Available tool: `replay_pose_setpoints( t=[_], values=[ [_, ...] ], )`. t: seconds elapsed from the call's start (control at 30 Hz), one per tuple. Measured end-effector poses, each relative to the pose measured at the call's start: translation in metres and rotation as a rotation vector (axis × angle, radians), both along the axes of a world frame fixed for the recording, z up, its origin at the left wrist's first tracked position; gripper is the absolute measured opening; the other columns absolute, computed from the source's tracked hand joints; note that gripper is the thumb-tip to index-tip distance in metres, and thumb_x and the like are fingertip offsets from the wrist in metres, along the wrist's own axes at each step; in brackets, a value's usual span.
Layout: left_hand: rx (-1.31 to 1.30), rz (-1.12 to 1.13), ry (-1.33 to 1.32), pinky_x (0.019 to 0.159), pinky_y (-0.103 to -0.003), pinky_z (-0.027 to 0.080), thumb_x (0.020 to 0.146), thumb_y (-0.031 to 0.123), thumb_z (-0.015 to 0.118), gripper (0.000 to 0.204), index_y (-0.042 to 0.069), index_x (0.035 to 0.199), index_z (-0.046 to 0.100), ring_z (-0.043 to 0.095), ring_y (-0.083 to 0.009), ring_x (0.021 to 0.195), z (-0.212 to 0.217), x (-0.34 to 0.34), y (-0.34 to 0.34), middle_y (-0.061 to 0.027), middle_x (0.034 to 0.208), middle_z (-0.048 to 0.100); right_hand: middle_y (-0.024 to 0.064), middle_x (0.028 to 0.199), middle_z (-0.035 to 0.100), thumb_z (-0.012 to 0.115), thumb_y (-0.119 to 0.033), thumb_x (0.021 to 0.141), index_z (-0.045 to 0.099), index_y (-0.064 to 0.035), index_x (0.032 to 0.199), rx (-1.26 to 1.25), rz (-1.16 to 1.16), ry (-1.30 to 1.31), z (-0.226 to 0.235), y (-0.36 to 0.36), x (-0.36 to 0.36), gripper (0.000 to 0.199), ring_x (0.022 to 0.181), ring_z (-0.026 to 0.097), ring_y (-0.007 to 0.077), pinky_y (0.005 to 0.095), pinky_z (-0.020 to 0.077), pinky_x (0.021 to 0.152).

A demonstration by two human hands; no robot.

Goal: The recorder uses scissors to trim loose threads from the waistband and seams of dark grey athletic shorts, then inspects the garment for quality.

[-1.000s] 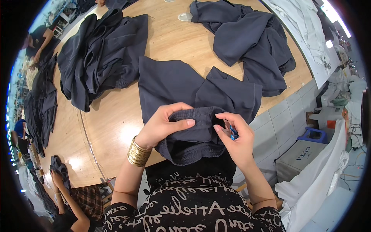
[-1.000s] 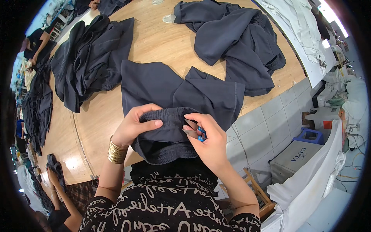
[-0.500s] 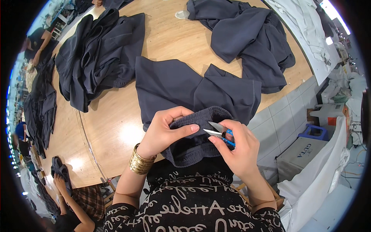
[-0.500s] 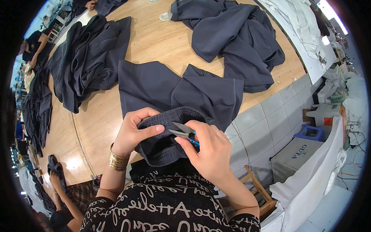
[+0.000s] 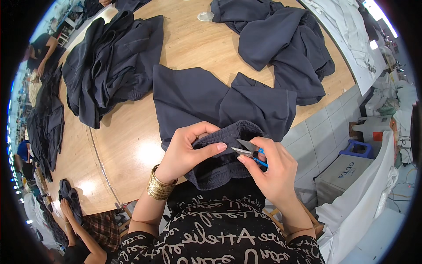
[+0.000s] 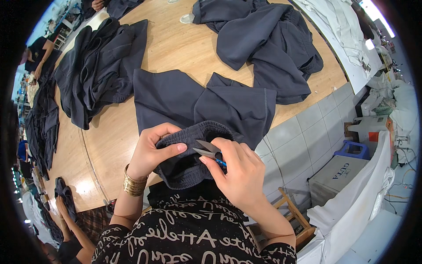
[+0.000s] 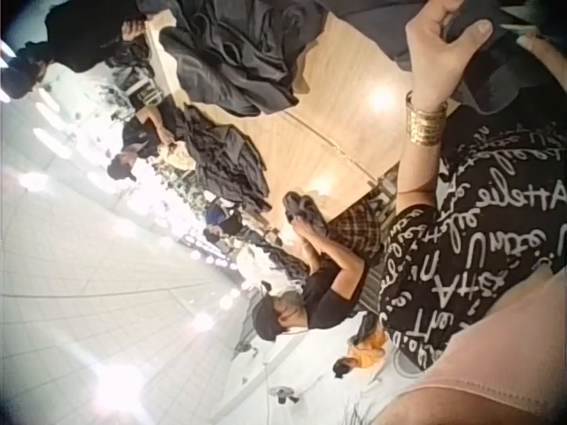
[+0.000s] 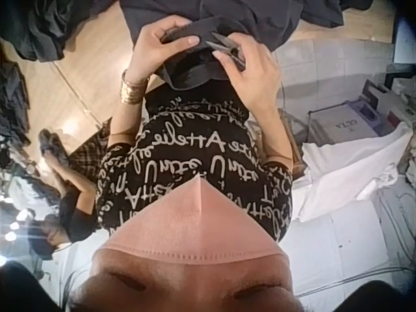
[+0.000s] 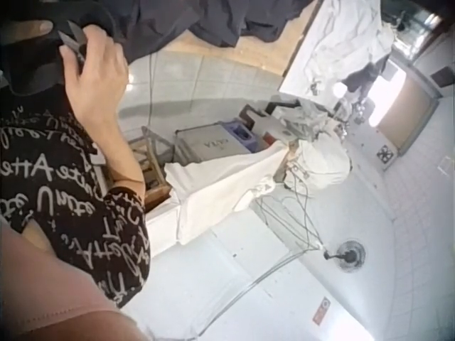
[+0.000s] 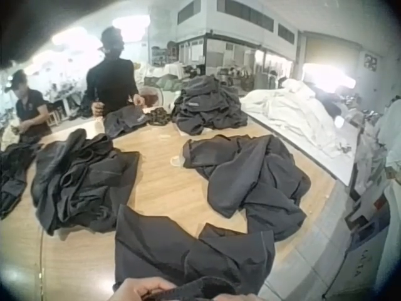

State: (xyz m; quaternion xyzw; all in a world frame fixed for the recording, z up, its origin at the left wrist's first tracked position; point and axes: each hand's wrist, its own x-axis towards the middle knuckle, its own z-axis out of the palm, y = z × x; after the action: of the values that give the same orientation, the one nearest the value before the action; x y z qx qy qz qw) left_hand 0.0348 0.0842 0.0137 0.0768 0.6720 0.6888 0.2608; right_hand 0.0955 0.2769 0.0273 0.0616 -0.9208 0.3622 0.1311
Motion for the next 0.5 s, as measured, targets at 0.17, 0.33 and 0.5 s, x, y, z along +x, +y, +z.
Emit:
replay_pose_setpoints(
  t=[0.17,0.33,0.5],
  values=[
    [0.006,-0.004,0.013,0.064,-0.017,0.042,0.08,0.01,0.069,0.019,-0.002,0.093,0.061,0.051,-0.0014,0.072,0.0,0.0,-0.001,0.0017,0.081,0.062,0.0038,0.076,0.062,0.074,-0.016,0.072,0.058,-0.0065,0.091,-0.017,0.0,-0.015,-0.001,-0.002,0.0,0.026,0.059,0.055,0.0197,0.0301,0.0431,0.052],
    [0.029,-0.005,-0.05,0.066,-0.018,0.043,0.08,0.01,0.07,0.021,-0.002,0.094,0.061,0.052,-0.0021,0.074,0.003,-0.002,-0.001,0.0013,0.082,0.062,0.0024,0.079,0.061,0.07,-0.013,0.08,0.055,-0.003,0.095,-0.589,0.009,-0.39,-0.007,0.0,-0.001,0.023,0.061,0.05,0.008,0.0235,0.0424,0.055],
    [0.057,-0.008,-0.055,0.066,-0.018,0.043,0.079,0.01,0.07,0.02,-0.001,0.094,0.061,0.053,-0.0024,0.074,0.0,-0.002,0.001,0.001,0.083,0.062,-0.0004,0.081,0.058,0.07,-0.011,0.08,0.055,-0.0024,0.097,-0.888,0.041,-0.358,-0.02,-0.001,-0.003,0.025,0.062,0.043,0.0053,0.0189,0.0381,0.056]
  ],
)
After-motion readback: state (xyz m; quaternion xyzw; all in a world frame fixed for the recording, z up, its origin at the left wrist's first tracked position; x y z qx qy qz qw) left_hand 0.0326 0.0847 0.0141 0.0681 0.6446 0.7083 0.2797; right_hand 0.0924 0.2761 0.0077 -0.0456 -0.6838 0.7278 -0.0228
